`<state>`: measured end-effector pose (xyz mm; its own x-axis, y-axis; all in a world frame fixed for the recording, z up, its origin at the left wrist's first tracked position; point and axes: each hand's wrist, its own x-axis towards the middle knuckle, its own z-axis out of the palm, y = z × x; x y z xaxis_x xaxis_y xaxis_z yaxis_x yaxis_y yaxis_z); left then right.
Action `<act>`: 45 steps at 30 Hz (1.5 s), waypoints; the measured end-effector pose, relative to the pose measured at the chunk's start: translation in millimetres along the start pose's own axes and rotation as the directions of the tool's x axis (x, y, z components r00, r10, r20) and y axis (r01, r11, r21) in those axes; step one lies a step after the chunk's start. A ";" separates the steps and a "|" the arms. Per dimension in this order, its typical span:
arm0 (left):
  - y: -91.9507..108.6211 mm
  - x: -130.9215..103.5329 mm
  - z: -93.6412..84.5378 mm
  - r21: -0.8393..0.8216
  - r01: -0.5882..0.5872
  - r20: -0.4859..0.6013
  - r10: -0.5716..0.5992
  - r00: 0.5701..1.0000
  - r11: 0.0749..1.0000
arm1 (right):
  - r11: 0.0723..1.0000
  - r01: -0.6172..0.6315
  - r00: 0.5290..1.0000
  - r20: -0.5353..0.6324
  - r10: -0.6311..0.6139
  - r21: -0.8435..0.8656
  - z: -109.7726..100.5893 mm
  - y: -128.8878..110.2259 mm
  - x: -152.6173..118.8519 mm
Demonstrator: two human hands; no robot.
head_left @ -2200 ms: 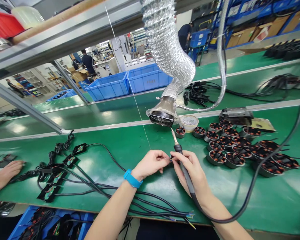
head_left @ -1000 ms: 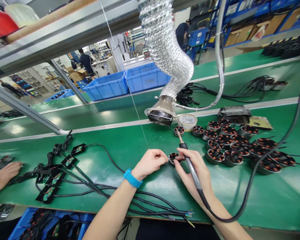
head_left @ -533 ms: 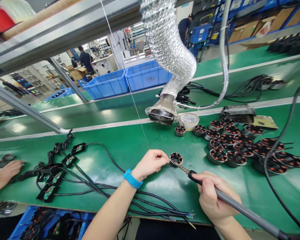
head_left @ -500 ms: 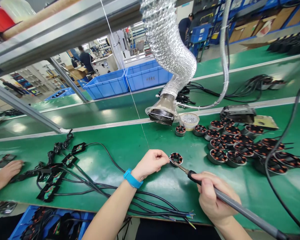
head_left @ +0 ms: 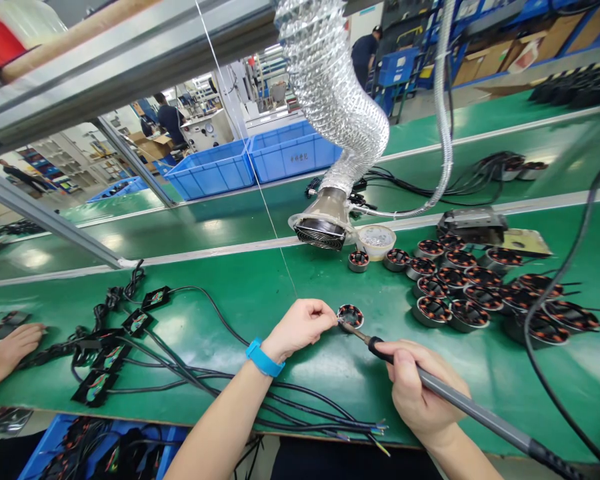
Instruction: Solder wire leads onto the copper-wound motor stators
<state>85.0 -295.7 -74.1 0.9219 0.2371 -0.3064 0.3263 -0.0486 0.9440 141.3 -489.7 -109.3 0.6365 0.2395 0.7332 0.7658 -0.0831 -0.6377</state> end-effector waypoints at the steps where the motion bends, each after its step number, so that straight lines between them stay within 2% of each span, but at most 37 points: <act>1: 0.2 0.0 0.0 0.001 0.000 0.001 0.000 1.000 1.000 | 1.000 -0.019 1.000 -0.016 0.019 -0.002 -0.1 0.9 -1.5; 5: 0.4 0.2 -0.1 0.012 0.008 -0.001 -0.008 1.000 1.000 | 0.996 -0.084 0.994 -0.065 0.083 -0.015 -0.6 3.7 -6.0; 9: -0.4 0.5 -0.1 0.008 0.007 -0.002 -0.007 1.000 1.000 | 0.996 -0.087 0.993 -0.082 0.085 -0.022 -0.7 3.9 -5.7; 20: -2.5 1.3 -0.3 -0.048 -0.022 0.017 0.023 1.000 0.999 | 1.000 0.006 1.000 0.014 -0.005 -0.010 -0.4 -2.4 2.7; 31: -0.3 1.0 0.4 -0.037 -0.017 0.009 0.018 1.000 0.999 | 0.996 -0.091 0.993 -0.069 0.092 0.006 -0.1 3.0 -6.3; 45: 0.0 0.6 0.7 -0.030 -0.025 0.000 0.025 1.000 0.999 | 0.992 -0.125 0.991 -0.049 0.125 0.007 1.5 0.5 -4.6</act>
<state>85.7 -296.2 -74.4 0.9299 0.2353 -0.2827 0.2967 -0.0257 0.9546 138.7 -489.4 -113.3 0.7312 0.1796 0.6580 0.6794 -0.1054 -0.7262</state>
